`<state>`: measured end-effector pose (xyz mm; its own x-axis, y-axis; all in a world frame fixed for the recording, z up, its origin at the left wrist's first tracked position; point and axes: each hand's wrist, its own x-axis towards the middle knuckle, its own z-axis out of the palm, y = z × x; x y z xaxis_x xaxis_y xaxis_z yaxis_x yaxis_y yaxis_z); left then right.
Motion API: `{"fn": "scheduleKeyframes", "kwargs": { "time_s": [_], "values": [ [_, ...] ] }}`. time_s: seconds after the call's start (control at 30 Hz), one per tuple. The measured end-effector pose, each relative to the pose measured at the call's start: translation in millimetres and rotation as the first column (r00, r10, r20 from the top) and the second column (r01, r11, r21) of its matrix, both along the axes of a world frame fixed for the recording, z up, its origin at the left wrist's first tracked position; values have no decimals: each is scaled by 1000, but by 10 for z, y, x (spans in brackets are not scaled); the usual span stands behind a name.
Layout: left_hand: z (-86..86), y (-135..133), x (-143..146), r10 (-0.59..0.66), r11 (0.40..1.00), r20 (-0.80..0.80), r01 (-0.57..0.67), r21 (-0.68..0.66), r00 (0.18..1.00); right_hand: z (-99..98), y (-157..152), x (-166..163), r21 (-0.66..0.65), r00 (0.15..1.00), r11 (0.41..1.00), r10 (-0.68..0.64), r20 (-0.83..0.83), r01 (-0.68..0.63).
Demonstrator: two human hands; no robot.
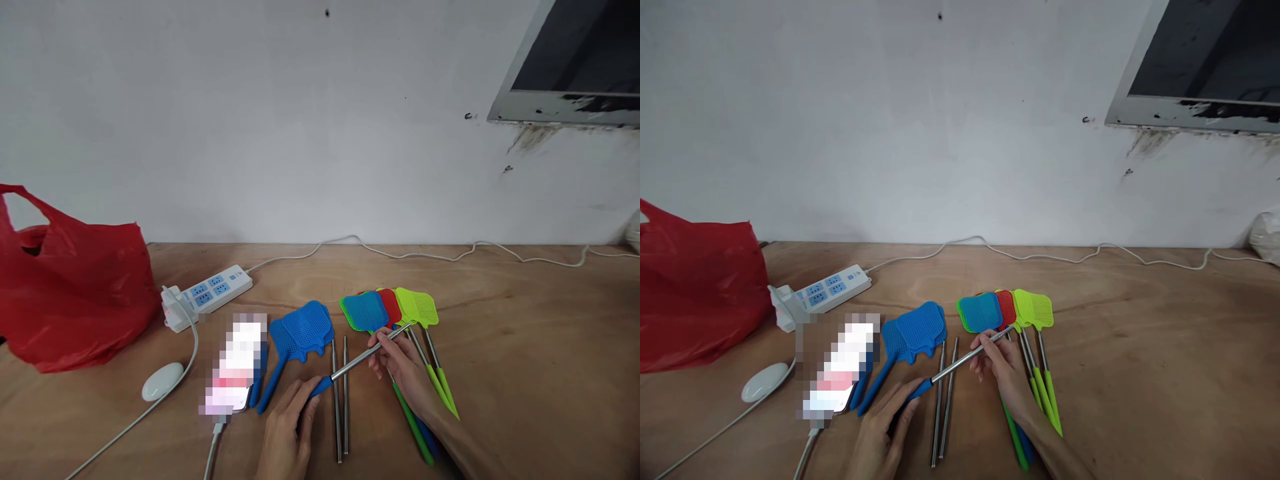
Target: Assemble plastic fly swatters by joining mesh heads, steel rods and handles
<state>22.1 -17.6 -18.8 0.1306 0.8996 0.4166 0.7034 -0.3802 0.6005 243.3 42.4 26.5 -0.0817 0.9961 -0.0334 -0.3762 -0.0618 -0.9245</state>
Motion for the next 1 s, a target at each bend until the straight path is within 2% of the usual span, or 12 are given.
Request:
{"fn": "scheduleKeyframes", "kwargs": {
  "time_s": [0.1,0.3,0.37,0.6,0.8,1.0],
  "values": [
    [26,-4,8,4,1000,-19,-4,-2,1000,-1,-3,16,30,1000,1000,5,9,-6],
    [60,-20,24,-21,1000,-13,21,-1,1000,21,-26,4,50,994,993,-110,0,110],
    [56,-18,23,-37,999,-6,37,12,999,25,-35,-6,48,994,993,-111,0,111],
    [3,9,-2,23,999,-1,-23,34,1000,-12,9,34,-2,999,1000,-14,36,14],
    [-19,7,-2,22,998,-5,-22,66,1000,-8,50,103,-8,996,1000,25,82,-24],
    [2,-4,28,-73,995,-25,75,72,997,-22,10,6,-29,950,971,237,205,-236]
  ]
}}
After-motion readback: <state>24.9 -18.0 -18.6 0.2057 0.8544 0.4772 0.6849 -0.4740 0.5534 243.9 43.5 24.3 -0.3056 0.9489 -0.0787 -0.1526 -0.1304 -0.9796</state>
